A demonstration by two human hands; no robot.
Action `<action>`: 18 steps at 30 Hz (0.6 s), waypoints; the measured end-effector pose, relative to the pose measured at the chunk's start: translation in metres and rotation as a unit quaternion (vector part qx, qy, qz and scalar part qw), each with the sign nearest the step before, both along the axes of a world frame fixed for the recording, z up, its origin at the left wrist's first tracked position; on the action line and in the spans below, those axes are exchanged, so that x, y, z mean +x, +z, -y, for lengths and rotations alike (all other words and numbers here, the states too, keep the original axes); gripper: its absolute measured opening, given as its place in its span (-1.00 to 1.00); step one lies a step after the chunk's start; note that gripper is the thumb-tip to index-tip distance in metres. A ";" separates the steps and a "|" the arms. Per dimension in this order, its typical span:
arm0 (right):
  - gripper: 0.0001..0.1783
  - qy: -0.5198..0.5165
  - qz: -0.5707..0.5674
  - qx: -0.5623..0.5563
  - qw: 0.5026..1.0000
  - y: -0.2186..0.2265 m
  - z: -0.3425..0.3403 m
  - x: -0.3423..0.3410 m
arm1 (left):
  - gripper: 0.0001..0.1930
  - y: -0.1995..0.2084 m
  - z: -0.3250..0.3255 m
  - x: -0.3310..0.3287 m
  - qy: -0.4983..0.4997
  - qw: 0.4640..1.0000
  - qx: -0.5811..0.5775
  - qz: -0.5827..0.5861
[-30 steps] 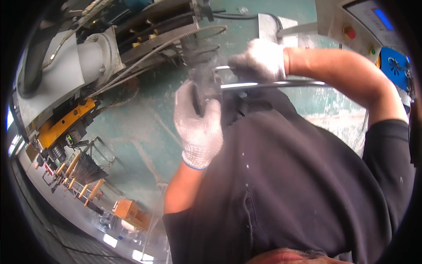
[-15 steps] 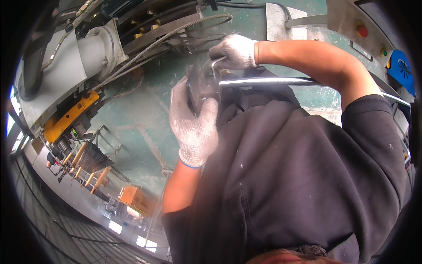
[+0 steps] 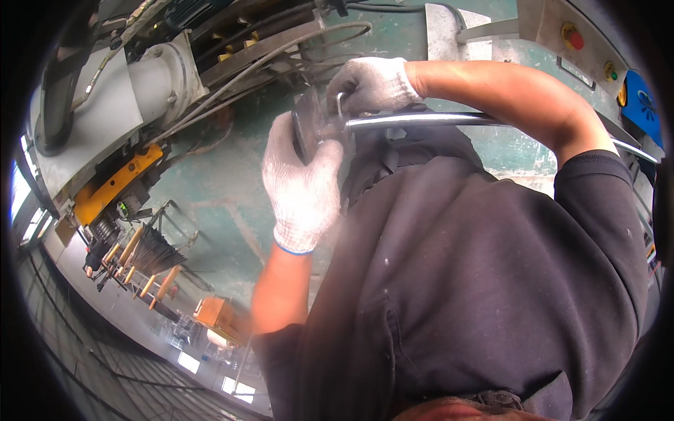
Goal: The person bends a long metal rod by hand, measures it on a wooden workbench, and then uses a machine to bend multiple rods. They operate a control panel and handle the rods throughout the process.
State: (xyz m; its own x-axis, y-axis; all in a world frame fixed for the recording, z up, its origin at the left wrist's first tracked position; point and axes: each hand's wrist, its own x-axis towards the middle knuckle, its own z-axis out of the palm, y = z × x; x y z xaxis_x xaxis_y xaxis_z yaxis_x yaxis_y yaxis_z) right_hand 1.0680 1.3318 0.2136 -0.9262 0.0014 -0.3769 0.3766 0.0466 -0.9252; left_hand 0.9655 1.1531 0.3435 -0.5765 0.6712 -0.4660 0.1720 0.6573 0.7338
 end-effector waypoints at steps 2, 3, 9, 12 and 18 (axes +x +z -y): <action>-0.69 -0.005 0.006 -0.010 1.000 0.000 0.000 0.000 | -0.64 -0.006 0.002 0.000 0.008 0.999 0.037 0.002; -0.66 -0.009 0.011 -0.014 1.000 0.000 0.000 -0.001 | -0.63 -0.008 0.003 0.000 0.012 0.999 0.048 0.010; -0.63 -0.010 -0.003 0.011 1.000 0.005 -0.005 -0.001 | -0.61 -0.026 0.020 0.010 0.025 0.992 0.121 -0.027; -0.64 -0.011 0.008 0.004 1.000 0.005 -0.003 -0.001 | -0.55 -0.005 0.007 0.002 0.000 1.000 0.028 -0.004; -0.64 -0.014 0.007 0.007 1.000 0.006 -0.003 0.001 | -0.50 -0.018 0.022 0.012 0.041 0.995 0.089 0.006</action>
State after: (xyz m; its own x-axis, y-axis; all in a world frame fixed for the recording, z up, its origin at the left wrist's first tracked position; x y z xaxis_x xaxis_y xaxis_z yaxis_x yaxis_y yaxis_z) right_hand 1.0690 1.3353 0.2198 -0.9207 0.0318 -0.3891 0.3902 0.0484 -0.9194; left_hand 0.9779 1.1314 0.3253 -0.6275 0.6950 -0.3509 0.1142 0.5280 0.8415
